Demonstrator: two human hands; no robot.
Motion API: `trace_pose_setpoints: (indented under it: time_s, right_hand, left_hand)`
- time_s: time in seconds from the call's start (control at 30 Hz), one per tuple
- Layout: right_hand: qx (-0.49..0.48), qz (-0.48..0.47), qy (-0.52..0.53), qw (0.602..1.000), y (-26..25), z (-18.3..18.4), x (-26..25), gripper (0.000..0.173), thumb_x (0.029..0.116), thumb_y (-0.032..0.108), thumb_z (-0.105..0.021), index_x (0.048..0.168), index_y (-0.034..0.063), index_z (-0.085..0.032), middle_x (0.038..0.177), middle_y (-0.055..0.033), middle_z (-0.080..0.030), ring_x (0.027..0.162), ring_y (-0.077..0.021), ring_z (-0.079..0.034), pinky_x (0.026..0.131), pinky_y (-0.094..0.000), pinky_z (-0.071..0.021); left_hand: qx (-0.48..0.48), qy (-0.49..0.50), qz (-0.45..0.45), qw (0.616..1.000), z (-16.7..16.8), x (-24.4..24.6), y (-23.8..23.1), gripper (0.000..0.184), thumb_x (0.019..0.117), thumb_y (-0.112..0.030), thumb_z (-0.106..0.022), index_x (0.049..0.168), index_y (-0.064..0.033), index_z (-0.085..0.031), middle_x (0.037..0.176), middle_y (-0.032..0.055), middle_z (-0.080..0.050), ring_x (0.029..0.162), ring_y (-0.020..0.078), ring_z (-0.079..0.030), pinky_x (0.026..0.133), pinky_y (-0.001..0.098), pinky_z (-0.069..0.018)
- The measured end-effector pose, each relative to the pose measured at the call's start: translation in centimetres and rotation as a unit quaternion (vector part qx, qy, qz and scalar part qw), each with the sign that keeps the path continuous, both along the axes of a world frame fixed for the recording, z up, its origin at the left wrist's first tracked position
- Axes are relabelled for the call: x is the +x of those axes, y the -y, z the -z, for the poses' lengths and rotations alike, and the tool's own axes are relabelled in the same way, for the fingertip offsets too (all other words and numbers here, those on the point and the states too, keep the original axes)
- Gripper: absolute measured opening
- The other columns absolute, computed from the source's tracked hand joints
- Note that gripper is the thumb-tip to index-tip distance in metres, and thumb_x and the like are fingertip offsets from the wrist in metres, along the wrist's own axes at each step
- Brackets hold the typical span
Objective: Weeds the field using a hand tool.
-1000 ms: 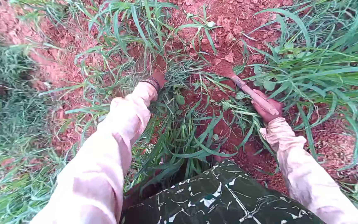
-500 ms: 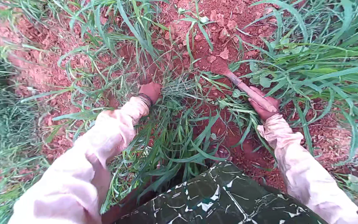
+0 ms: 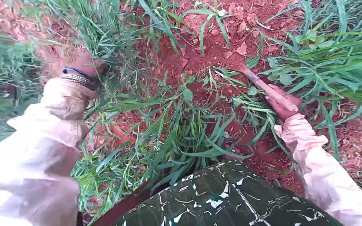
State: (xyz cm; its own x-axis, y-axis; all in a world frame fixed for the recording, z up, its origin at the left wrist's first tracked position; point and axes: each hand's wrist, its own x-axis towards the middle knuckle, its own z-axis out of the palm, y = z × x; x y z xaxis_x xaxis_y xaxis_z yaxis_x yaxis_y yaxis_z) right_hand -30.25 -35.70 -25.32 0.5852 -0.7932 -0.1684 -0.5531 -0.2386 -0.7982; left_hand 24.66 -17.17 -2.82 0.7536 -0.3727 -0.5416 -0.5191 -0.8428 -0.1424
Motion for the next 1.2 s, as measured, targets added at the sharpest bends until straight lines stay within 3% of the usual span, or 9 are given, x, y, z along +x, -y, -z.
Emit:
trace_pose_setpoints:
  time_s: [0.07, 0.17, 0.23, 0.33, 0.47, 0.63, 0.83, 1.0, 1.2]
  right_hand:
    - [-0.011, -0.002, 0.005, 1.000, 0.1, 0.2, 0.0, 0.050, 0.0933, 0.024, -0.065, 0.136, -0.0021, -0.062, 0.129, -0.0255, -0.067, 0.119, -0.0398, -0.066, 0.105, -0.0566, -0.0494]
    - [-0.006, -0.004, 0.007, 1.000, 0.3, 0.2, 0.1, 0.049, 0.0930, 0.023, -0.064, 0.136, -0.0016, -0.063, 0.129, -0.0249, -0.068, 0.119, -0.0383, -0.067, 0.105, -0.0559, -0.0494]
    - [0.001, -0.001, -0.005, 1.000, 0.3, -0.3, 0.2, 0.048, 0.0932, 0.021, -0.064, 0.135, -0.0011, -0.063, 0.129, -0.0237, -0.068, 0.120, -0.0365, -0.067, 0.105, -0.0550, -0.0493]
    - [-0.001, 0.001, 0.002, 1.000, 0.2, -0.7, 0.3, 0.046, 0.0931, 0.019, -0.064, 0.133, -0.0045, -0.064, 0.128, -0.0252, -0.068, 0.118, -0.0363, -0.068, 0.104, -0.0532, -0.0500]
    - [-0.001, 0.001, -0.004, 1.000, 0.3, -0.8, 0.4, 0.048, 0.0935, 0.020, -0.065, 0.135, -0.0045, -0.063, 0.128, -0.0266, -0.068, 0.117, -0.0396, -0.067, 0.104, -0.0560, -0.0492]
    - [-0.029, -0.020, -0.001, 0.999, 0.4, -0.4, 0.2, 0.047, 0.0951, 0.021, -0.061, 0.135, -0.0041, -0.062, 0.132, -0.0243, -0.066, 0.122, -0.0381, -0.065, 0.106, -0.0557, -0.0482]
    - [-0.011, -0.009, 0.013, 1.000, 0.4, -0.4, 0.1, 0.049, 0.0934, 0.021, -0.064, 0.137, -0.0029, -0.061, 0.132, -0.0242, -0.066, 0.121, -0.0358, -0.066, 0.107, -0.0519, -0.0485]
    - [-0.010, -0.006, 0.027, 1.000, 0.6, -0.4, 0.2, 0.048, 0.0930, 0.019, -0.065, 0.135, -0.0037, -0.063, 0.131, -0.0240, -0.067, 0.121, -0.0358, -0.066, 0.107, -0.0512, -0.0489]
    - [0.035, 0.010, 0.030, 0.999, 0.7, -0.3, 0.2, 0.048, 0.0922, 0.017, -0.067, 0.136, -0.0033, -0.062, 0.131, -0.0223, -0.067, 0.122, -0.0302, -0.066, 0.108, -0.0468, -0.0492]
  left_hand:
    - [-0.021, -0.058, 0.028, 0.998, 3.2, -4.2, 2.2, 0.037, 0.1067, -0.006, -0.052, 0.134, 0.0186, -0.050, 0.140, 0.0409, -0.050, 0.137, 0.0546, -0.045, 0.114, 0.0638, -0.0323]
    - [-0.053, -0.125, 0.020, 0.991, 8.0, -8.4, 4.6, 0.041, 0.1057, -0.010, -0.054, 0.138, 0.0161, -0.049, 0.143, 0.0371, -0.051, 0.139, 0.0486, -0.046, 0.118, 0.0575, -0.0321]
    - [0.045, -0.141, 0.049, 0.988, 9.9, -10.6, 6.8, 0.048, 0.1080, -0.020, -0.052, 0.138, 0.0170, -0.048, 0.143, 0.0383, -0.050, 0.139, 0.0501, -0.046, 0.115, 0.0622, -0.0342]
    - [0.164, -0.187, 0.128, 0.960, 10.8, -13.4, 9.3, 0.044, 0.1078, -0.017, -0.050, 0.136, 0.0167, -0.051, 0.144, 0.0393, -0.049, 0.139, 0.0544, -0.044, 0.111, 0.0702, -0.0332]
    - [0.211, -0.204, 0.175, 0.940, 11.2, -15.5, 11.1, 0.041, 0.1104, -0.016, -0.043, 0.134, 0.0164, -0.053, 0.145, 0.0374, -0.050, 0.140, 0.0518, -0.045, 0.113, 0.0677, -0.0326]
    - [0.201, -0.199, 0.142, 0.949, 10.1, -15.8, 11.1, 0.051, 0.1102, -0.029, -0.045, 0.133, 0.0158, -0.055, 0.143, 0.0381, -0.050, 0.140, 0.0506, -0.044, 0.113, 0.0675, -0.0322]
    - [0.200, -0.184, 0.169, 0.947, 11.6, -17.3, 11.1, 0.041, 0.1088, -0.013, -0.045, 0.135, 0.0181, -0.051, 0.146, 0.0376, -0.048, 0.142, 0.0512, -0.043, 0.114, 0.0653, -0.0337]
    - [0.027, -0.248, 0.123, 0.961, 12.5, -16.2, 6.8, 0.038, 0.1049, -0.008, -0.055, 0.130, 0.0199, -0.053, 0.138, 0.0381, -0.054, 0.135, 0.0475, -0.050, 0.115, 0.0557, -0.0364]
    - [-0.060, -0.269, 0.107, 0.955, 6.6, -17.3, 4.6, 0.035, 0.1026, -0.003, -0.057, 0.130, 0.0183, -0.055, 0.134, 0.0359, -0.057, 0.132, 0.0433, -0.053, 0.115, 0.0502, -0.0371]
